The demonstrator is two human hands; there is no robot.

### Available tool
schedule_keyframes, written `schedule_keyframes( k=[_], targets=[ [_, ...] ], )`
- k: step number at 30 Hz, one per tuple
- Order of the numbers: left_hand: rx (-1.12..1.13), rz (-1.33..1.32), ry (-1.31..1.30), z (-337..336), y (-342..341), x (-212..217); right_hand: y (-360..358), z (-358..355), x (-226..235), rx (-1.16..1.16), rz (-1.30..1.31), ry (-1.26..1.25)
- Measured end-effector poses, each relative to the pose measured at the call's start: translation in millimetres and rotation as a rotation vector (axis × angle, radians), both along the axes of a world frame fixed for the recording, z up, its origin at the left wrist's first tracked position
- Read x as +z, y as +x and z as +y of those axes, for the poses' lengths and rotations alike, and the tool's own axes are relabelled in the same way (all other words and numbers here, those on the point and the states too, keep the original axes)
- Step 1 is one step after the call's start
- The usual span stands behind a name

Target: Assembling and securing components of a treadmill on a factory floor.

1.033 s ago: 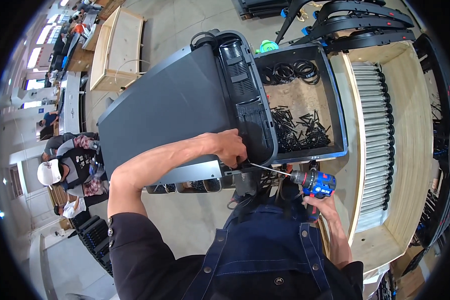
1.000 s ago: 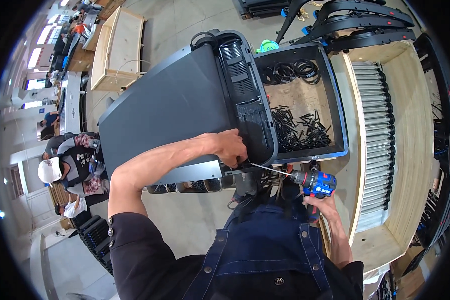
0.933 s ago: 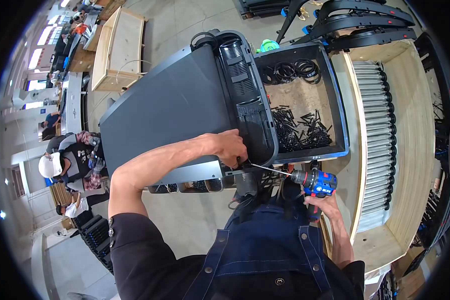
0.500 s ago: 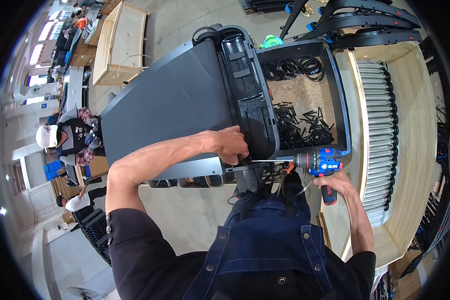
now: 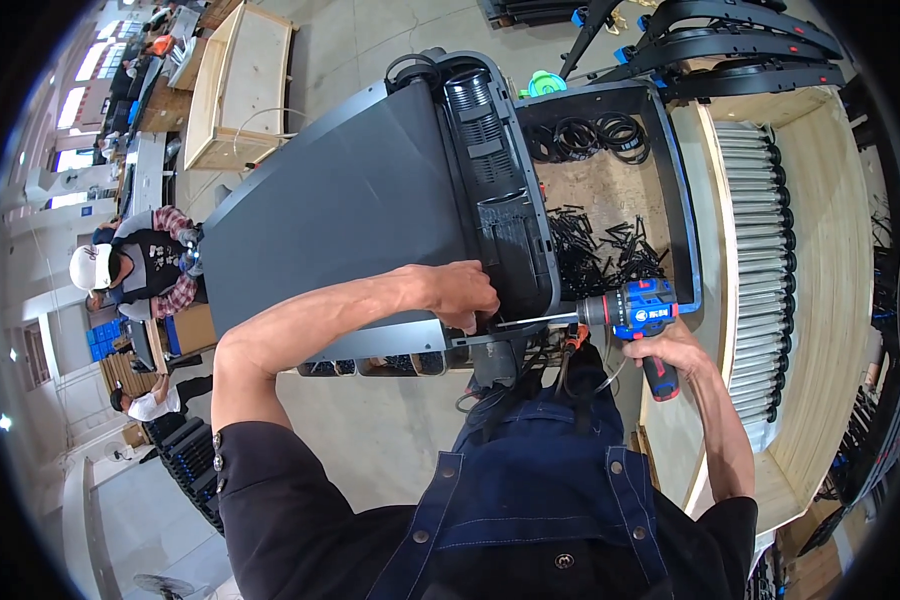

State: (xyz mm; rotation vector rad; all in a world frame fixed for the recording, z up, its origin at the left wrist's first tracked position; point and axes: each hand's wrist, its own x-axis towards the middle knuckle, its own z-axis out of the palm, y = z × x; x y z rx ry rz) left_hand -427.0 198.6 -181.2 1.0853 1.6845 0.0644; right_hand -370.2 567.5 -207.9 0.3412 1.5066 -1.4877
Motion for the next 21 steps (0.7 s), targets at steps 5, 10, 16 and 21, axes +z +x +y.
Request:
schedule_keyframes(
  k=[5, 10, 16, 21],
  targets=[
    [0.154, 0.000, 0.052, -5, -1, 20, -9, -5, 5, 0.038, 0.025, 0.015],
    [1.161, 0.258, 0.405, -37, 3, 74, -14, -6, 5, 0.071, 0.040, -0.024],
    [1.382, 0.885, 0.003, -104, 106, 36, -16, -4, -11, 0.077, -0.005, -0.112],
    [1.411, 1.187, 0.065, -96, 154, -18, -15, 0, -21, 0.128, 0.033, -0.105]
  ],
)
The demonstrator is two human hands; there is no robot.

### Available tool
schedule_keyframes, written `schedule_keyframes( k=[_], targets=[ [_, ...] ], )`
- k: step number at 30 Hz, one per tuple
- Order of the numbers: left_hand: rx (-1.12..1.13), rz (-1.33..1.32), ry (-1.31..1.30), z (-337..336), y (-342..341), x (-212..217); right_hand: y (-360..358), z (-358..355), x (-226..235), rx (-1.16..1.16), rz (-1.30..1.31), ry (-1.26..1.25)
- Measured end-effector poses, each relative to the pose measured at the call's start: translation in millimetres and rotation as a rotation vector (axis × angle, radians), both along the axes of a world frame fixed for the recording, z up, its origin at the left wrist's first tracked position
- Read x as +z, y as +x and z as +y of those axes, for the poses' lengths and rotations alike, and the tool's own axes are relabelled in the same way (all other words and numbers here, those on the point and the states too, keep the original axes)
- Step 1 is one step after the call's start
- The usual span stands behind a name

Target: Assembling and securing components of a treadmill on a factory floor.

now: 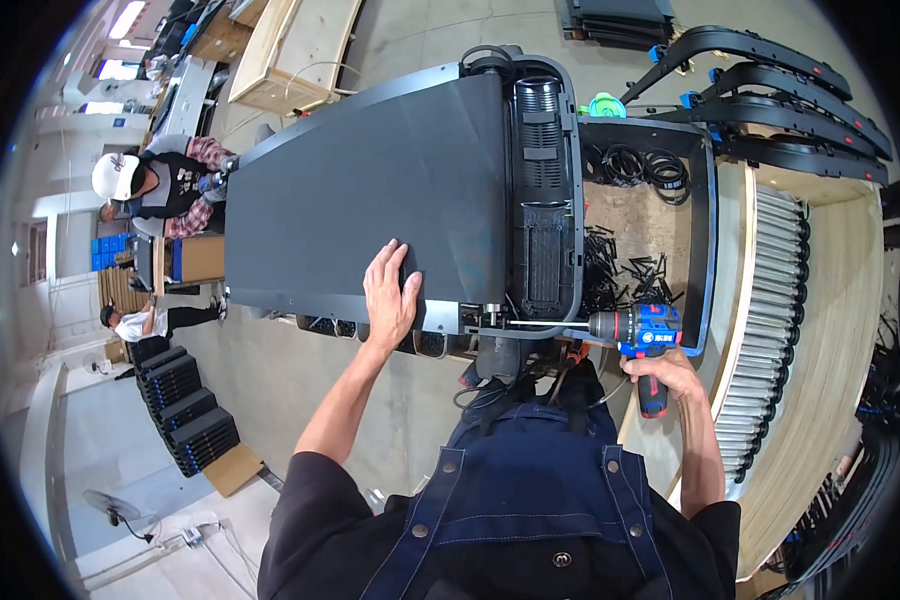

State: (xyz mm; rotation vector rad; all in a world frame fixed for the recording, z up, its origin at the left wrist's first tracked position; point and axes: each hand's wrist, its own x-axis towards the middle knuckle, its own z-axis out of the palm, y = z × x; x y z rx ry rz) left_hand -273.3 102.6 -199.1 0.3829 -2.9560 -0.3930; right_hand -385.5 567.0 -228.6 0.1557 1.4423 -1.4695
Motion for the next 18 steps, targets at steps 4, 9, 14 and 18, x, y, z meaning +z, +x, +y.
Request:
schedule_keyframes(
  k=[4, 9, 14, 18],
  targets=[
    [0.028, 0.099, -0.023, 11, -9, -10, 3, 15, -6, -0.106, 0.014, -0.061],
    [0.101, 0.096, -0.067, 11, 0, -4, 21, 62, -32, -0.387, 0.118, 0.013],
    [0.114, 0.078, -0.043, 19, 5, -3, 21, 51, -24, -0.745, 0.561, 0.304],
    [0.093, 0.076, -0.033, 22, -7, -8, 4, 40, -74, -0.890, 0.843, 0.607]
  ],
)
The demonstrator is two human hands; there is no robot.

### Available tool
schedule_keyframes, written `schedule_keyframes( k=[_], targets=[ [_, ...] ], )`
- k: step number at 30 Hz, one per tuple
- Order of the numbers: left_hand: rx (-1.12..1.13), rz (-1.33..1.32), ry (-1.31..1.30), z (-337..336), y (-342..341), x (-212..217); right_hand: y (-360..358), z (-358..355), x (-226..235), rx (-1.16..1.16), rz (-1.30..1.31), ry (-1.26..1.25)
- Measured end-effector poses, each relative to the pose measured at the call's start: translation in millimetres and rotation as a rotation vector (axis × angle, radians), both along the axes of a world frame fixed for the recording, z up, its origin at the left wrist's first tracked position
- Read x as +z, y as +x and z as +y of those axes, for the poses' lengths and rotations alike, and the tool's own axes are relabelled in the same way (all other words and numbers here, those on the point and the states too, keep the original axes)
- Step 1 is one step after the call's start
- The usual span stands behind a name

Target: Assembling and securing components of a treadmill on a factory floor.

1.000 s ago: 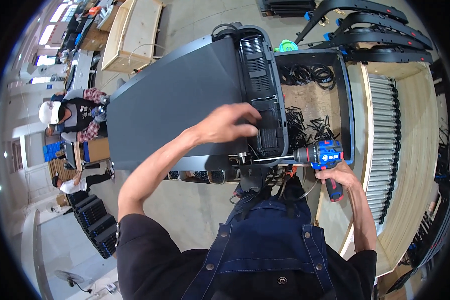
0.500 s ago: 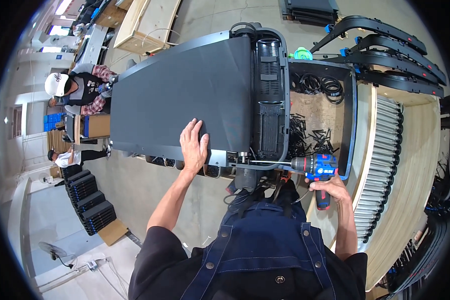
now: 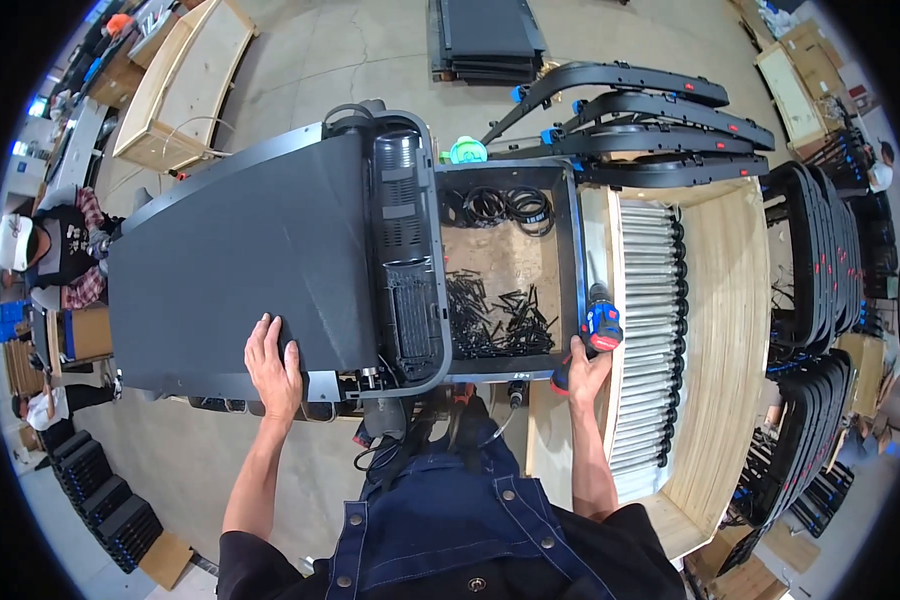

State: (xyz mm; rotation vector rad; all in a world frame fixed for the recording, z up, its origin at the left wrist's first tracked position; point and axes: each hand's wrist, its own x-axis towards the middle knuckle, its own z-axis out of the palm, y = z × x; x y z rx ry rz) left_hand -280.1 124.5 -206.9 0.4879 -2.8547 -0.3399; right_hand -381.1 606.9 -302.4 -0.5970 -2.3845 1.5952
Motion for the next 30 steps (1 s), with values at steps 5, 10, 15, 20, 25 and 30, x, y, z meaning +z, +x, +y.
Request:
schedule_keyframes(
  k=[5, 10, 15, 20, 25, 30],
  targets=[
    [0.000, 0.040, -0.008, -19, 10, 0, 0, -22, -10, 0.095, -0.032, 0.136],
    [-0.059, 0.114, 0.095, -36, 17, 10, 41, -49, 21, 0.326, -0.053, 0.569],
    [-0.225, 0.252, 0.154, -56, 30, 9, 92, -123, 41, 0.265, 0.071, 0.383],
    [-0.489, 0.217, 0.252, -130, 90, -14, 167, -292, 108, 0.501, -0.103, -0.035],
    [-0.498, 0.310, 0.104, -251, 159, -13, 235, -430, 92, 0.743, -0.519, -0.268],
    [-0.460, 0.182, -0.095, -393, 215, 21, 215, -519, 7, 0.532, -0.664, -1.386]
  ],
)
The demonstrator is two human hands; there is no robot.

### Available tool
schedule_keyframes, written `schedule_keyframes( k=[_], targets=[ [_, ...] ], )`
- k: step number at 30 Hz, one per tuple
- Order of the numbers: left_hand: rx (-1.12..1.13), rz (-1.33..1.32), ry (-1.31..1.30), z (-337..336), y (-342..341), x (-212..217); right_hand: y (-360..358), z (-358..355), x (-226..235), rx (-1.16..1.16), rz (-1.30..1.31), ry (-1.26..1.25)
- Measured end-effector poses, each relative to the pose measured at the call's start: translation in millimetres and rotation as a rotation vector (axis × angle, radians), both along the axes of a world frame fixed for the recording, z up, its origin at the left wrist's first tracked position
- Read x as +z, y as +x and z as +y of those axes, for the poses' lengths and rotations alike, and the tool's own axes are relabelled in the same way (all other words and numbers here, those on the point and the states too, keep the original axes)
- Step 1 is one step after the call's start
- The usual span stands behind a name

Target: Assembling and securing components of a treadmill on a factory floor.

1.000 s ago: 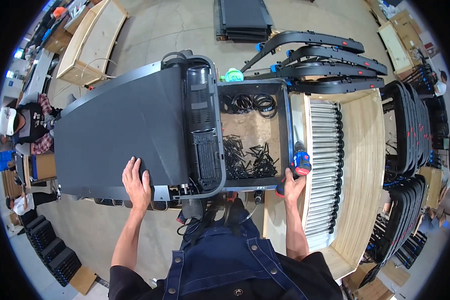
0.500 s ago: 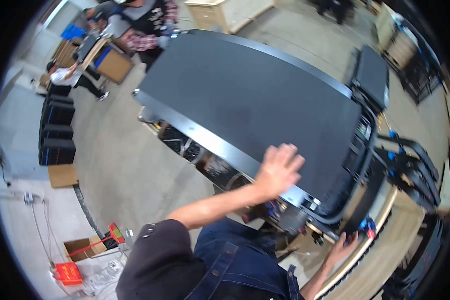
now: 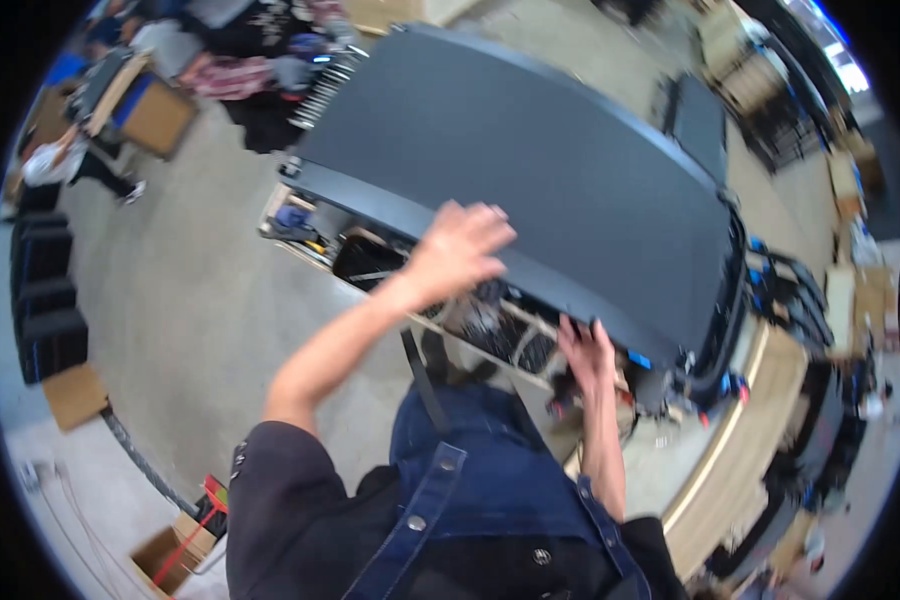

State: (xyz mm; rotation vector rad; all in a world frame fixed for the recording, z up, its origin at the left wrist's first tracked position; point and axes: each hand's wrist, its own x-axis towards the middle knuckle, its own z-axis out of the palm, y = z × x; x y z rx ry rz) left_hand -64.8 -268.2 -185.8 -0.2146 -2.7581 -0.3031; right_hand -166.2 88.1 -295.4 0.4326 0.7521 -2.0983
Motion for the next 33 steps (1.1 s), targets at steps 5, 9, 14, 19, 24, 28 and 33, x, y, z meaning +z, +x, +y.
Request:
schedule_keyframes(
  k=[5, 9, 14, 19, 24, 28, 33],
  targets=[
    [0.158, -0.054, 0.141, -62, 6, -35, 4, -29, 18, -0.134, 0.045, 0.085],
    [0.158, -0.029, 0.117, -68, 2, -32, 9, -34, 38, -0.014, 0.213, 0.281],
    [0.155, 0.041, 0.125, -59, -24, -40, -26, 2, -92, 0.130, 0.961, 1.002],
    [0.160, -0.043, 0.059, -63, -13, -50, -63, -47, -109, -0.058, 0.846, 0.843],
    [0.206, -0.098, -0.050, -58, 0, -61, -66, -40, -90, -0.396, 0.754, 0.540],
    [0.263, -0.114, -0.018, -48, -8, -51, -48, -23, -87, -0.629, 0.582, 0.460],
    [0.246, -0.155, -0.041, -50, -13, -44, -35, 0, -113, -0.778, 0.421, 0.375]
  ],
)
